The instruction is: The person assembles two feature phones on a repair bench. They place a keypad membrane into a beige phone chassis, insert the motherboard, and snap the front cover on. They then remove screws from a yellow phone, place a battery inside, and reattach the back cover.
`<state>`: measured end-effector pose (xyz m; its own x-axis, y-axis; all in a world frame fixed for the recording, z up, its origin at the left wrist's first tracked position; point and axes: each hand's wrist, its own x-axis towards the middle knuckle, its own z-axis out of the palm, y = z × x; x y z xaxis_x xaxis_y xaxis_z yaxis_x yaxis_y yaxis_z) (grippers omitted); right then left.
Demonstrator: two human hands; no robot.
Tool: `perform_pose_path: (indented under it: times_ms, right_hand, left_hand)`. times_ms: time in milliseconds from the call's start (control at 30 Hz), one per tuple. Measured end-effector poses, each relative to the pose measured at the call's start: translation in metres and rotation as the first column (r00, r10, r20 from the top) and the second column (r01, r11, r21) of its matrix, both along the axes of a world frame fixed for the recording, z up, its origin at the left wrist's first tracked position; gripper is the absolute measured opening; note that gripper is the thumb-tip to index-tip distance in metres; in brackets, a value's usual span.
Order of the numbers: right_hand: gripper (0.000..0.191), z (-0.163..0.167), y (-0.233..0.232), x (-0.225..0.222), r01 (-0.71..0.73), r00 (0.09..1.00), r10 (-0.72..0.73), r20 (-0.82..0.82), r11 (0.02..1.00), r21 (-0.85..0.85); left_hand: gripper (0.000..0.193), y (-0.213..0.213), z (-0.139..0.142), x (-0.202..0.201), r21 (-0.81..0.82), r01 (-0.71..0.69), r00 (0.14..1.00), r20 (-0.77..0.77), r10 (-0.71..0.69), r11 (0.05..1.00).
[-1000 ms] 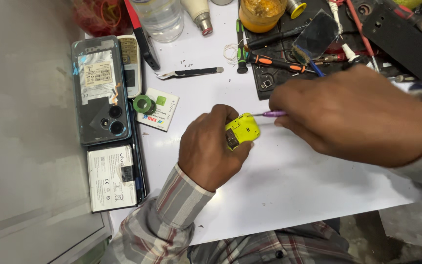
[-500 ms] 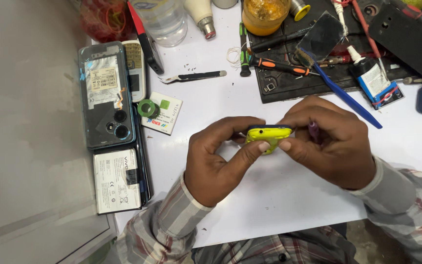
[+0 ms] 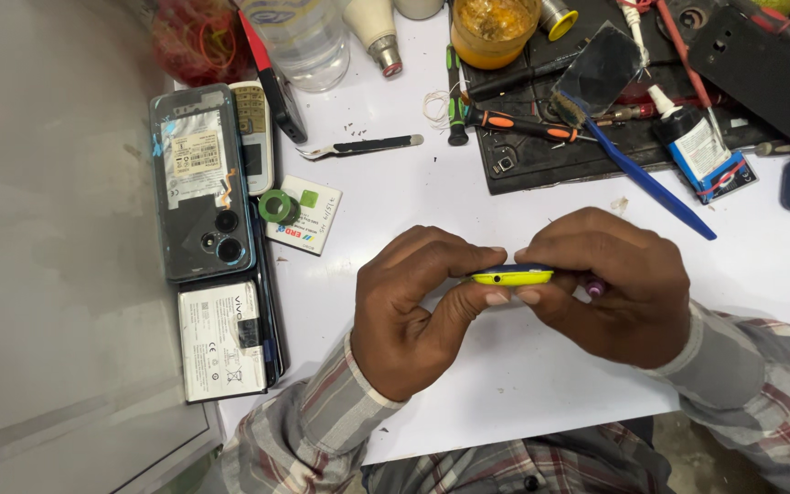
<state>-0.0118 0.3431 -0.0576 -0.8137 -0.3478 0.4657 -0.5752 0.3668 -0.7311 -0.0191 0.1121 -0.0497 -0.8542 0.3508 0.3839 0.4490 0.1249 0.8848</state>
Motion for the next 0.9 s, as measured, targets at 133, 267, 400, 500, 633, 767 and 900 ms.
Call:
perform_pose_path:
  times_ms: [133, 267, 400, 500, 633, 767, 900]
  right_hand:
    - [0.029, -0.004, 0.001, 0.003, 0.008, 1.0, -0.008, -0.018, 1.0, 0.002]
    - [0.021, -0.013, 0.0, 0.0, 0.055, 0.998, -0.052, 0.033, 0.996, -0.068]
    - [0.019, -0.021, -0.003, 0.001, 0.136, 0.956, -0.042, 0.29, 0.94, -0.313]
    - [0.017, -0.024, 0.001, -0.003, 0.217, 0.92, -0.118, 0.373, 0.948, -0.235]
    - [0.016, -0.02, 0.004, -0.011, 0.239, 0.915, -0.19, 0.355, 0.966, -0.102]
    - [0.017, -0.008, 0.011, -0.024, 0.331, 0.895, -0.355, 0.272, 0.935, 0.13]
    - [0.021, -0.001, 0.023, -0.05, 0.267, 0.959, -0.283, 0.025, 0.927, 0.265]
  left_hand:
    - [0.019, 0.001, 0.003, 0.002, -0.022, -0.015, 1.0, -0.007, 0.015, 1.0]
    - [0.024, 0.009, 0.0, 0.001, 0.072, -0.023, 0.99, 0.143, 0.012, 0.997]
    - [0.031, 0.016, -0.011, 0.0, 0.033, -0.003, 0.976, 0.218, -0.005, 0.999]
    - [0.032, 0.018, -0.02, -0.002, 0.123, 0.022, 0.926, 0.371, -0.067, 0.992]
    - [0.04, 0.017, -0.026, -0.006, 0.293, -0.067, 0.806, 0.58, -0.122, 0.954]
    - [0.043, 0.011, -0.029, -0.015, 0.231, -0.158, 0.704, 0.708, -0.054, 0.96]
    - [0.056, 0.007, -0.032, -0.019, 0.246, -0.17, 0.757, 0.653, -0.033, 0.954]
